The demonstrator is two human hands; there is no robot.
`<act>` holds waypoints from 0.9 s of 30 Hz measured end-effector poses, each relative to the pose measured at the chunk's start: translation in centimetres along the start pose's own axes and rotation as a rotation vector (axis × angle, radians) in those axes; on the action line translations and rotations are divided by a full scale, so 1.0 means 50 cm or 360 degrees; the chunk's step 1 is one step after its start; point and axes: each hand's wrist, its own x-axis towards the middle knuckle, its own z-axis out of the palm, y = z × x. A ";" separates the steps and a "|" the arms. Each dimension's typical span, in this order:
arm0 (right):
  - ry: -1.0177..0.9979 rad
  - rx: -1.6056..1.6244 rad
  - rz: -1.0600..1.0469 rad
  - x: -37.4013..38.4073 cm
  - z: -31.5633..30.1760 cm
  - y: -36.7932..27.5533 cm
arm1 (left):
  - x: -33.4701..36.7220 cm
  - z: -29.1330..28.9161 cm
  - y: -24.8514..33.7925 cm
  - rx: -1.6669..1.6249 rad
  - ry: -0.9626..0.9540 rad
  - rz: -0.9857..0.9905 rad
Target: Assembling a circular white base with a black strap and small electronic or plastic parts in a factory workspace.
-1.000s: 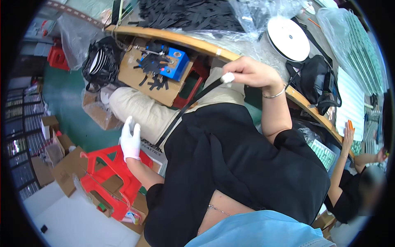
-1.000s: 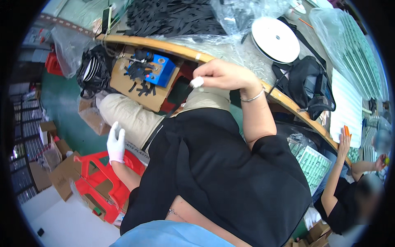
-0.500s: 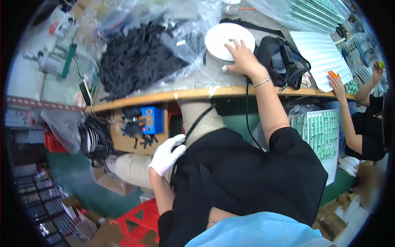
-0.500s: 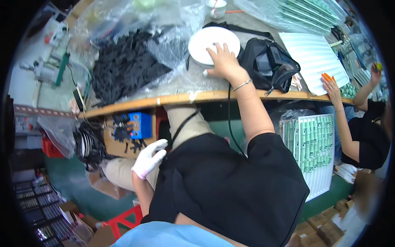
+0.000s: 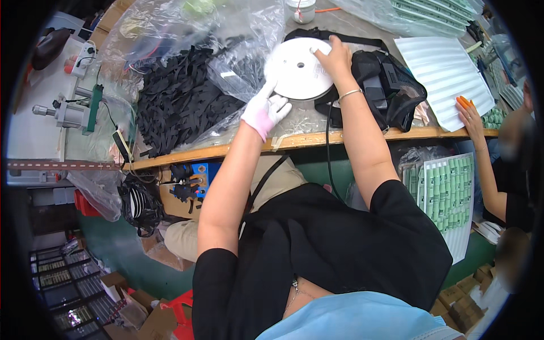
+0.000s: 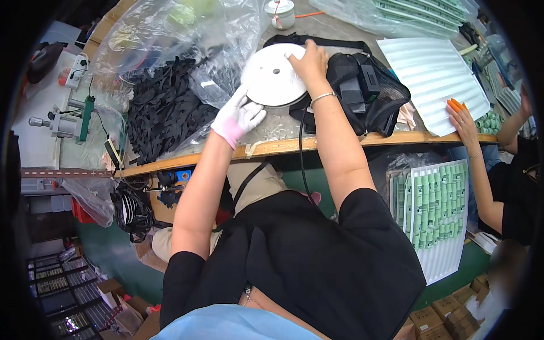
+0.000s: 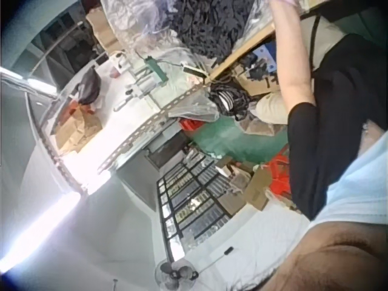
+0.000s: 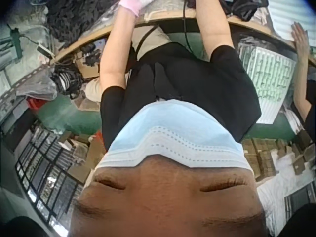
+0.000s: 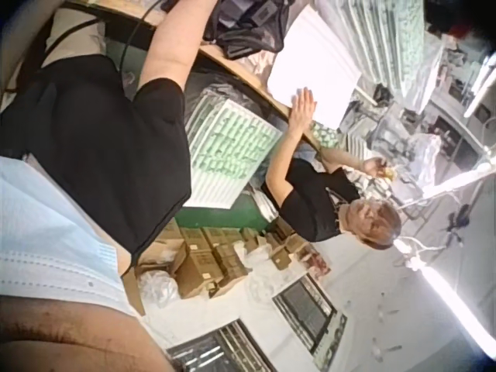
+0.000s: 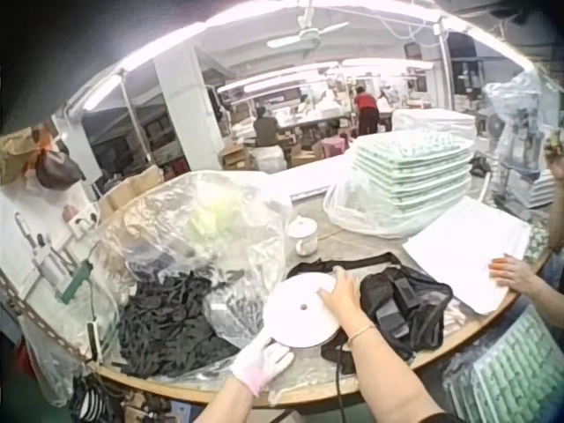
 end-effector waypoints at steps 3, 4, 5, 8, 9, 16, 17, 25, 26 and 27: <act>-0.0083 0.0017 0.0075 0.008 -0.003 -0.005 | 0.004 0.015 0.005 0.0023 0.0167 -0.0022; -0.0086 0.0018 0.0086 0.014 -0.008 -0.003 | 0.007 0.016 0.008 -0.0036 0.0148 -0.0028; -0.0255 0.0063 0.0130 0.015 -0.016 -0.003 | 0.011 0.014 0.009 -0.0037 0.0157 -0.0036; -0.0352 0.0301 0.0151 0.015 -0.012 0.007 | 0.011 0.018 0.012 -0.0056 0.0347 -0.0025; -0.0273 0.0494 0.0126 0.015 -0.009 0.012 | 0.001 0.028 0.008 0.0052 0.0317 0.0054; -0.0456 0.1666 -0.0281 -0.060 -0.078 -0.105 | -0.123 0.039 -0.047 0.0117 -0.0062 0.1071; -0.0551 0.1946 -0.0356 -0.066 -0.074 -0.103 | -0.155 0.042 -0.054 0.0182 -0.0106 0.1238; -0.1341 0.1955 -0.0812 -0.253 -0.194 -0.279 | -0.368 -0.122 -0.095 0.0306 0.0157 0.1667; -0.1383 0.1866 -0.1018 -0.264 -0.190 -0.282 | -0.390 -0.129 -0.095 0.0273 0.0122 0.1731; -0.1427 0.1777 -0.1218 -0.284 -0.190 -0.292 | -0.408 -0.147 -0.097 0.0340 0.0092 0.1812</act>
